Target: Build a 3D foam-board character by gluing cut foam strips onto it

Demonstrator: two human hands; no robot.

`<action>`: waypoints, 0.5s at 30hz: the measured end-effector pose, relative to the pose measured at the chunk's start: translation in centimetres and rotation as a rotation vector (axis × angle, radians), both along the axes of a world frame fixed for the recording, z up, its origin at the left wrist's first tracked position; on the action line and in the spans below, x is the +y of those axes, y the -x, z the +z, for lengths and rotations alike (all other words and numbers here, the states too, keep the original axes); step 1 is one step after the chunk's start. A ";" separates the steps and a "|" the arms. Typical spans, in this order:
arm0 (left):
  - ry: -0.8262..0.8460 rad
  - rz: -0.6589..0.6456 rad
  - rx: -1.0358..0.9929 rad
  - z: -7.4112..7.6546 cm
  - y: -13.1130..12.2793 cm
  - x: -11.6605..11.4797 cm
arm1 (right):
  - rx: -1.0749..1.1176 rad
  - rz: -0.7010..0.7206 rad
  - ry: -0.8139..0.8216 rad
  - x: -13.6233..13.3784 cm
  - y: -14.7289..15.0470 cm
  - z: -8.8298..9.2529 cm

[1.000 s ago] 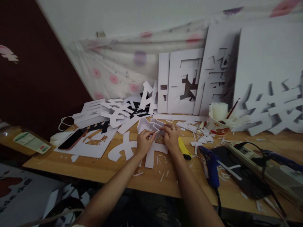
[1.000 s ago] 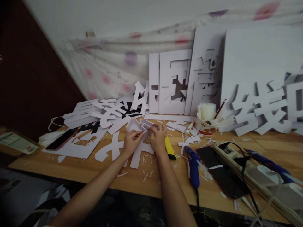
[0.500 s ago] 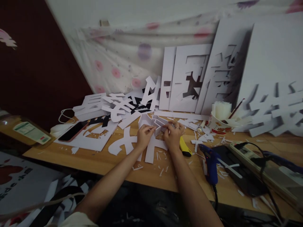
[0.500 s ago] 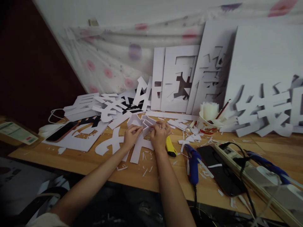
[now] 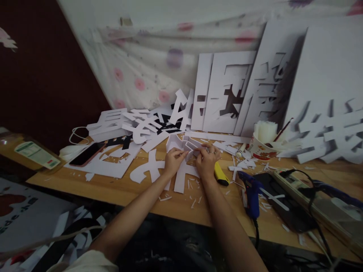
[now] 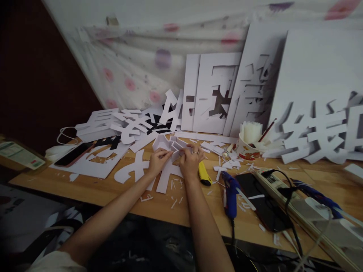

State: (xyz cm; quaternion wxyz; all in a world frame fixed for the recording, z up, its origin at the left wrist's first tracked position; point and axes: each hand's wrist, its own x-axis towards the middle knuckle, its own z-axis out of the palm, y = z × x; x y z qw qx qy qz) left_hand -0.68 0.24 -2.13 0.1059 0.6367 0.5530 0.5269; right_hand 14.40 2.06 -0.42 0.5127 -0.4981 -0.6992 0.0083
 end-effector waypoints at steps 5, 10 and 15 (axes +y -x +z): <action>0.016 0.004 0.004 -0.2 0.0 0.0 | 0.014 0.013 0.015 -0.1 0.1 0.2; 0.038 0.011 0.003 -0.3 0.0 0.1 | 0.080 0.029 0.013 0.0 0.2 0.0; 0.064 0.014 0.000 0.2 -0.2 -0.1 | 0.311 -0.036 -0.021 -0.2 0.0 1.3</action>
